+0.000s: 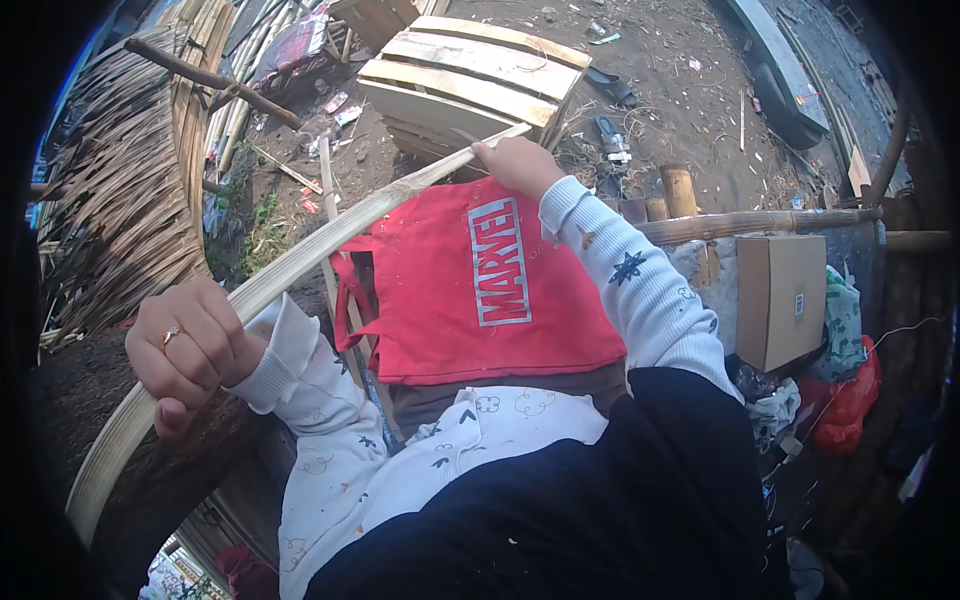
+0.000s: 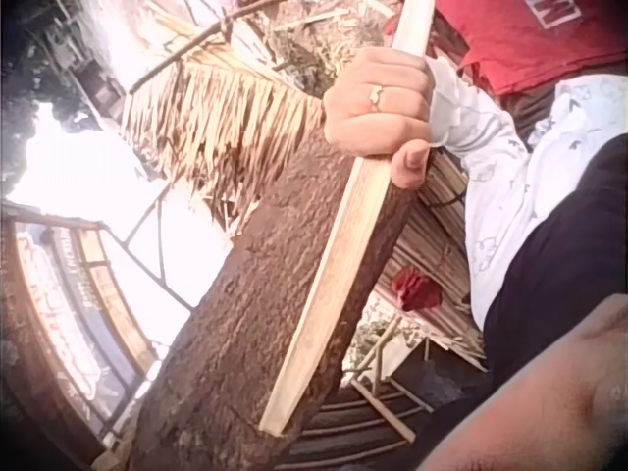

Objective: The person shaves a long bamboo strip using a knife, holding the strip against their body and pulling the blade along the surface to smooth it.

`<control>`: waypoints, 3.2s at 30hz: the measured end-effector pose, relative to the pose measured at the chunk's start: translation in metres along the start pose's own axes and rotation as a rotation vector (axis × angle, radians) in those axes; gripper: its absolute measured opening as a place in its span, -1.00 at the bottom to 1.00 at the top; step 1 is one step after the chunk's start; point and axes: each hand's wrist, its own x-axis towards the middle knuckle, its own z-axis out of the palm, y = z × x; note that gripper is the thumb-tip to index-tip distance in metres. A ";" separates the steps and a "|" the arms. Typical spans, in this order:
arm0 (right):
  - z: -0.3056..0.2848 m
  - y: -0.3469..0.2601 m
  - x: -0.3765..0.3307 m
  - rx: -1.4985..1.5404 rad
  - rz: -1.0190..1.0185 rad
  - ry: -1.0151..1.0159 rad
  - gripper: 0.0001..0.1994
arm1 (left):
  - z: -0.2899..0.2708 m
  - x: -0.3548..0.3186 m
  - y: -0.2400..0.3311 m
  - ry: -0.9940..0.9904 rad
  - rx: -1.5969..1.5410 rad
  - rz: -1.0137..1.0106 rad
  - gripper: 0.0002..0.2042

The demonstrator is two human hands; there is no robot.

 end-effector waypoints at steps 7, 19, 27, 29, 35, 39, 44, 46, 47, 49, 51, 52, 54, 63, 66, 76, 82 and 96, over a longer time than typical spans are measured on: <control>0.030 0.027 -0.029 0.345 -0.184 0.032 -0.48 | 0.003 -0.002 0.001 -0.004 -0.024 0.007 -0.76; 0.082 0.037 -0.053 0.637 -0.092 0.455 -0.46 | 0.016 -0.008 -0.015 0.179 -0.028 0.018 -0.73; 0.081 0.041 -0.055 0.635 -0.079 0.476 -0.49 | 0.047 0.004 -0.066 1.236 0.662 0.440 -0.71; 0.081 0.034 -0.055 0.673 -0.083 0.479 -0.51 | 0.047 -0.004 -0.074 1.357 1.016 0.330 -0.67; 0.086 0.040 -0.047 0.653 -0.063 0.487 -0.59 | 0.053 0.001 -0.107 1.331 1.012 0.159 -0.68; 0.084 0.044 -0.050 0.841 -0.115 0.399 -0.65 | 0.057 0.009 -0.108 1.382 0.717 0.130 -0.76; 0.059 0.018 -0.088 1.405 -0.160 0.062 -0.67 | 0.050 -0.002 -0.109 1.335 0.801 0.226 -0.75; 0.054 0.010 -0.102 1.554 -0.139 -0.166 -0.64 | 0.051 -0.004 -0.108 1.281 0.637 0.214 -0.80; 0.056 0.005 -0.105 1.550 -0.148 -0.173 -0.64 | 0.047 -0.008 -0.105 1.282 0.646 0.222 -0.80; 0.062 -0.002 -0.109 1.209 -0.226 -0.014 -0.63 | 0.037 -0.024 -0.099 0.885 0.394 0.127 -0.79; 0.064 -0.002 -0.110 1.182 -0.242 0.002 -0.62 | 0.027 -0.027 -0.101 0.797 0.248 0.160 -0.73; 0.063 -0.002 -0.111 1.200 -0.183 -0.010 -0.61 | 0.022 -0.028 -0.100 0.659 0.235 0.113 -0.69; 0.066 -0.007 -0.117 1.220 -0.126 -0.033 -0.60 | 0.020 -0.028 -0.097 0.530 0.223 0.055 -0.57; 0.090 -0.021 -0.101 0.875 -0.276 0.369 -0.53 | 0.021 -0.031 -0.095 0.516 0.204 0.057 -0.56; 0.079 -0.015 -0.086 0.744 -0.180 0.393 -0.50 | 0.022 -0.029 -0.096 0.519 0.204 0.070 -0.58; 0.062 -0.034 -0.107 0.604 -0.187 0.272 -0.48 | 0.021 -0.038 -0.093 0.585 0.156 0.088 -0.59; 0.075 -0.002 -0.058 0.516 -0.052 0.481 -0.49 | 0.023 -0.029 -0.097 0.586 0.151 0.086 -0.59; 0.045 0.014 -0.057 0.218 -0.238 0.434 -0.48 | 0.019 -0.031 -0.094 0.505 0.134 0.072 -0.61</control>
